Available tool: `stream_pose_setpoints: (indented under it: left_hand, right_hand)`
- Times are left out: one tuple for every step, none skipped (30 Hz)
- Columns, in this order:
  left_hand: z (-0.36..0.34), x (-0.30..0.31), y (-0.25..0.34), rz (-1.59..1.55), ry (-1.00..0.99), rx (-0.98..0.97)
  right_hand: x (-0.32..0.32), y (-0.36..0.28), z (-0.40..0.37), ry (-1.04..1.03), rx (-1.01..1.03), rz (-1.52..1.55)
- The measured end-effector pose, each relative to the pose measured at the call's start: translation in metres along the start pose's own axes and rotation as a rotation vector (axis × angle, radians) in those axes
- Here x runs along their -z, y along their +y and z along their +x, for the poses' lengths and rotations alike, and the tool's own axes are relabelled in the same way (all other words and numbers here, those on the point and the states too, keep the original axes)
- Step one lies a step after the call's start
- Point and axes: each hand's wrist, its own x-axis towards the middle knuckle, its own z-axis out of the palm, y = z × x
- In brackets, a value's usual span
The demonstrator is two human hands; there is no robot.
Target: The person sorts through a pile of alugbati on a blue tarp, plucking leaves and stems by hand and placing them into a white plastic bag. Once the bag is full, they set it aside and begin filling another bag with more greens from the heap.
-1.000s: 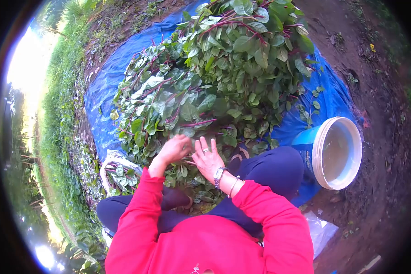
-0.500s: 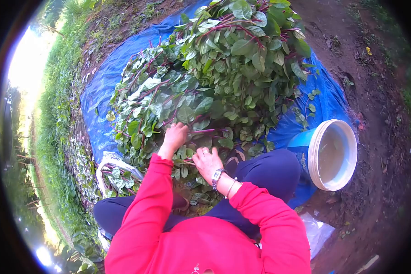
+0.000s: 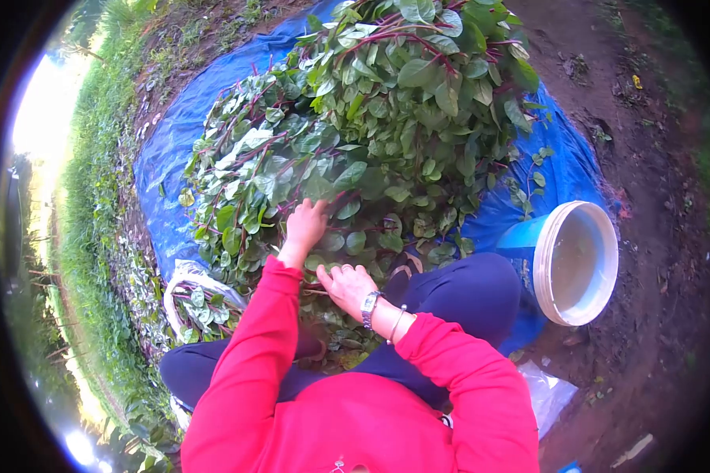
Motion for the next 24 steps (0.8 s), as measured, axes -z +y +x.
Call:
stream_pose_setpoints:
  left_hand:
    - [0.001,-0.006,0.004,0.098,0.042,0.026]
    - [0.003,-0.012,0.007,0.197,0.083,0.052]
    - [0.007,-0.018,0.004,0.233,0.049,0.098]
    - [0.009,-0.023,-0.001,0.231,0.048,0.093]
    - [0.011,-0.026,-0.008,0.267,0.098,0.047]
    - [0.01,-0.019,-0.007,0.305,0.148,0.002]
    - [0.009,-0.011,-0.008,0.23,0.176,-0.018]
    - [0.009,-0.003,-0.007,0.233,0.178,-0.016]
    - [0.009,0.008,-0.005,0.056,0.249,-0.03]
    - [0.008,0.022,-0.001,-0.121,0.318,-0.046]
    - [0.003,0.038,0.0,-0.183,0.192,-0.05]
    - [-0.005,0.049,-0.001,-0.179,0.188,-0.049]
    - [-0.018,0.059,-0.003,-0.228,-0.076,-0.152]
    - [-0.029,0.068,-0.003,-0.275,-0.338,-0.253]
    - [-0.039,0.082,0.002,-0.279,-0.547,-0.25]
    - [-0.045,0.096,0.007,-0.282,-0.757,-0.247]
    - [-0.045,0.104,0.01,-0.255,-0.879,-0.169]
    - [-0.04,0.101,0.009,-0.254,-0.88,-0.168]
    - [-0.032,0.092,0.005,-0.292,-0.759,-0.306]
    - [-0.027,0.08,0.001,-0.329,-0.633,-0.441]
    - [-0.02,0.047,-0.003,-0.329,-0.406,-0.332]
    - [-0.012,0.033,0.009,-0.28,-0.27,-0.206]
    - [-0.008,0.015,0.021,-0.239,-0.202,-0.167]
    - [-0.004,-0.002,0.027,-0.197,-0.132,-0.13]
  right_hand:
    - [-0.002,0.0,0.0,-0.019,-0.037,0.009]
    - [-0.005,0.001,0.0,-0.021,-0.043,0.005]
    - [-0.006,0.002,0.0,-0.088,-0.083,-0.01]
    - [-0.007,0.003,-0.001,-0.153,-0.121,-0.023]
    - [-0.008,0.003,-0.002,-0.153,-0.122,-0.023]
    - [-0.005,0.002,-0.002,-0.19,-0.149,-0.014]
    - [-0.001,0.001,-0.001,-0.225,-0.172,-0.005]
    - [0.003,0.001,0.0,-0.223,-0.169,-0.004]
    - [0.007,0.001,0.001,-0.217,-0.154,0.008]
    - [0.01,0.002,0.002,-0.209,-0.141,0.022]
    - [0.011,0.005,0.004,-0.208,-0.142,0.027]
    - [0.011,0.008,0.004,-0.004,-0.076,-0.091]
    - [0.011,0.009,0.003,0.199,-0.009,-0.209]
    - [0.01,0.008,0.004,0.2,-0.005,-0.206]
    - [0.009,0.008,0.005,0.216,-0.018,-0.201]
    - [0.007,0.008,0.005,0.231,-0.031,-0.196]
    - [0.004,0.008,0.004,0.216,-0.045,-0.148]
    - [0.005,0.006,0.003,0.216,-0.045,-0.146]
    - [0.007,0.004,0.001,0.02,-0.051,-0.059]
    - [0.008,0.002,0.0,-0.177,-0.055,0.026]
    - [0.003,0.004,-0.002,-0.061,0.034,-0.019]
    - [0.002,0.003,-0.002,-0.062,0.039,-0.024]
    - [0.002,0.001,-0.001,-0.054,0.092,0.003]
    - [0.003,0.001,0.0,-0.045,0.143,0.028]
